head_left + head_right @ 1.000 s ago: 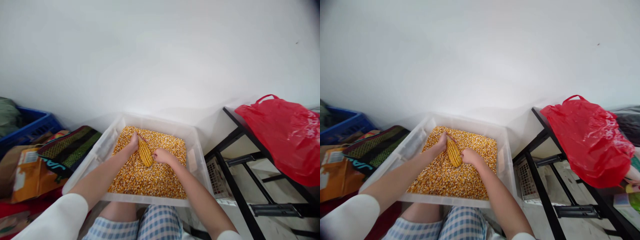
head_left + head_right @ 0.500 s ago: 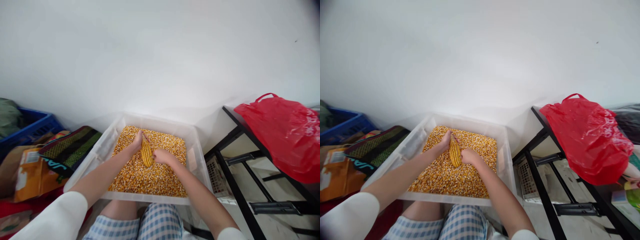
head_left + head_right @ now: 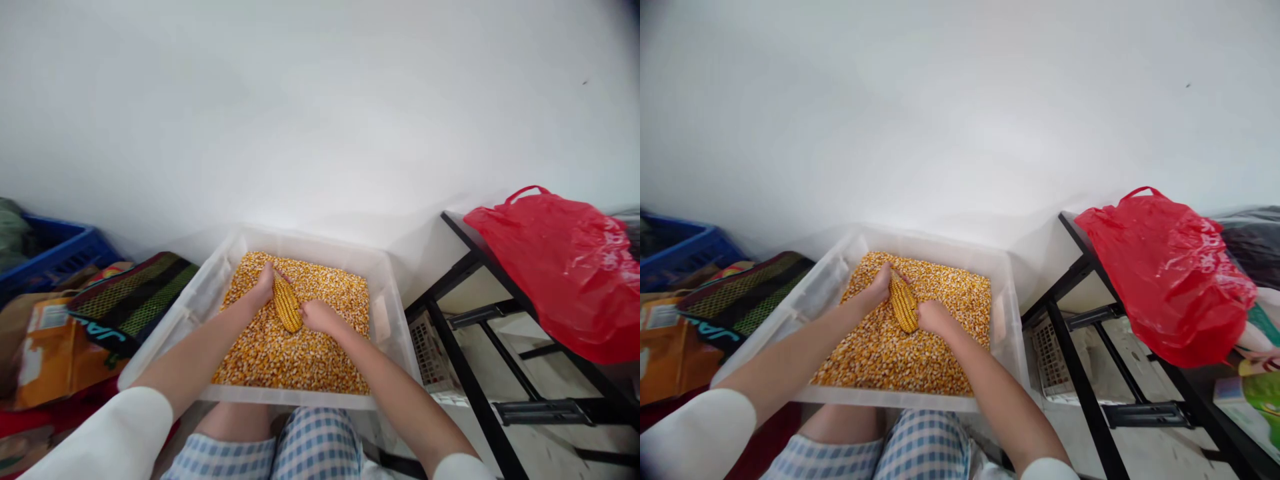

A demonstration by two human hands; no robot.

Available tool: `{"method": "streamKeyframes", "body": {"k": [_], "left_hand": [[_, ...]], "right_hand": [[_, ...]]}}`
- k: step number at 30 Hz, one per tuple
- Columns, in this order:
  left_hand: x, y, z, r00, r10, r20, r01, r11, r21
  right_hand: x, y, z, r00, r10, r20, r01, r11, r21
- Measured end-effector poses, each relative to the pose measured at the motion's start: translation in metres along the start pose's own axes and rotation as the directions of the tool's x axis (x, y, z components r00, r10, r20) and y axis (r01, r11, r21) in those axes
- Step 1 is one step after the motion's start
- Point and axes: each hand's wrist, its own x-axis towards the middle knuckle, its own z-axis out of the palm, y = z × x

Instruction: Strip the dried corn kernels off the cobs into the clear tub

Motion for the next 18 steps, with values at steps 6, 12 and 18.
{"method": "streamKeyframes", "body": {"k": [6, 12, 18], "left_hand": [[-0.003, 0.001, -0.004, 0.999, -0.037, -0.007, 0.037, 0.999, -0.026], [0.001, 0.002, -0.003, 0.999, -0.047, -0.006, 0.046, 0.998, -0.043], [0.005, 0.002, -0.002, 0.999, -0.040, 0.009, 0.041, 0.998, -0.039]], "right_hand": [[0.004, -0.001, -0.002, 1.000, -0.008, 0.031, 0.007, 0.999, 0.037], [0.003, 0.016, -0.019, 0.995, -0.058, 0.086, 0.056, 0.998, 0.020], [-0.001, 0.016, -0.023, 0.993, -0.077, 0.093, 0.077, 0.997, 0.006]]}}
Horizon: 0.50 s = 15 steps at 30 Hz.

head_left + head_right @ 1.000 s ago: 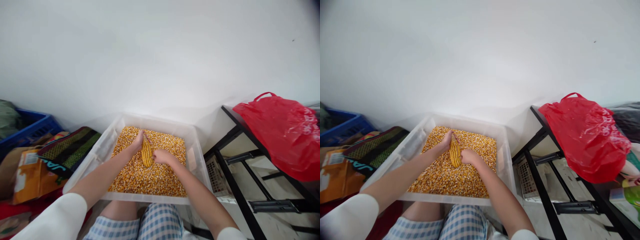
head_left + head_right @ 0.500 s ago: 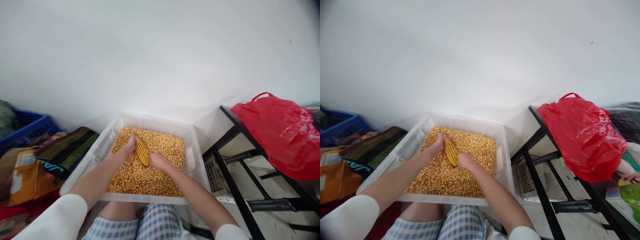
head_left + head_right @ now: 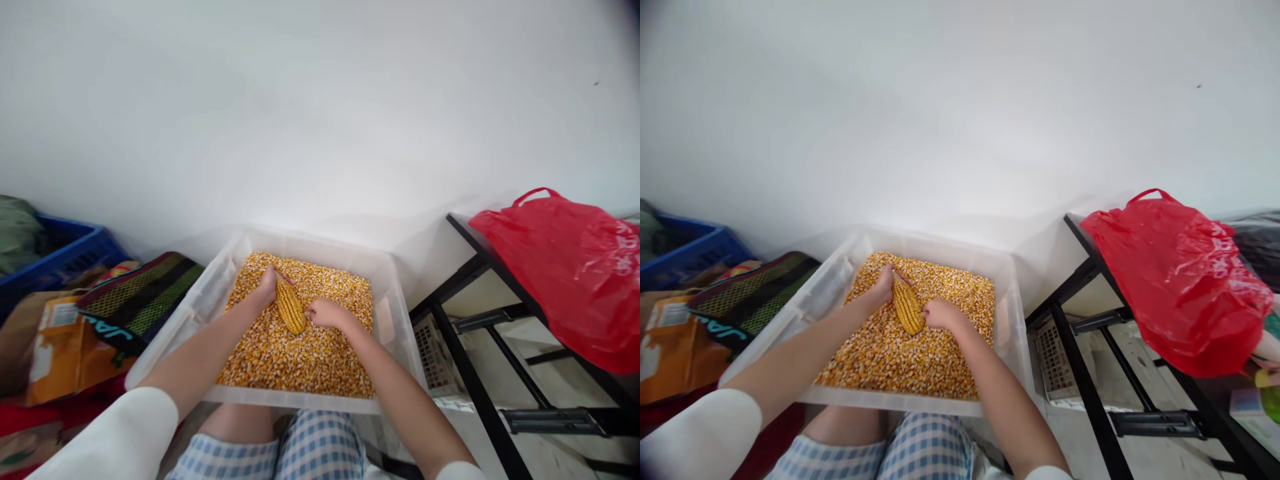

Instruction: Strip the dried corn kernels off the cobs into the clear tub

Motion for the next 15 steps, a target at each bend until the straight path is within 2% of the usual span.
{"method": "streamKeyframes", "body": {"k": [5, 15], "left_hand": [[-0.002, -0.001, 0.002, 1.000, 0.023, 0.015, -0.023, 0.999, 0.027], [-0.014, -0.008, 0.019, 0.984, 0.165, 0.073, -0.172, 0.979, 0.112]], "right_hand": [[-0.001, -0.003, 0.001, 1.000, -0.015, -0.010, 0.015, 1.000, -0.016], [-0.002, -0.005, 0.008, 0.999, -0.028, -0.033, 0.028, 0.999, -0.018]]}}
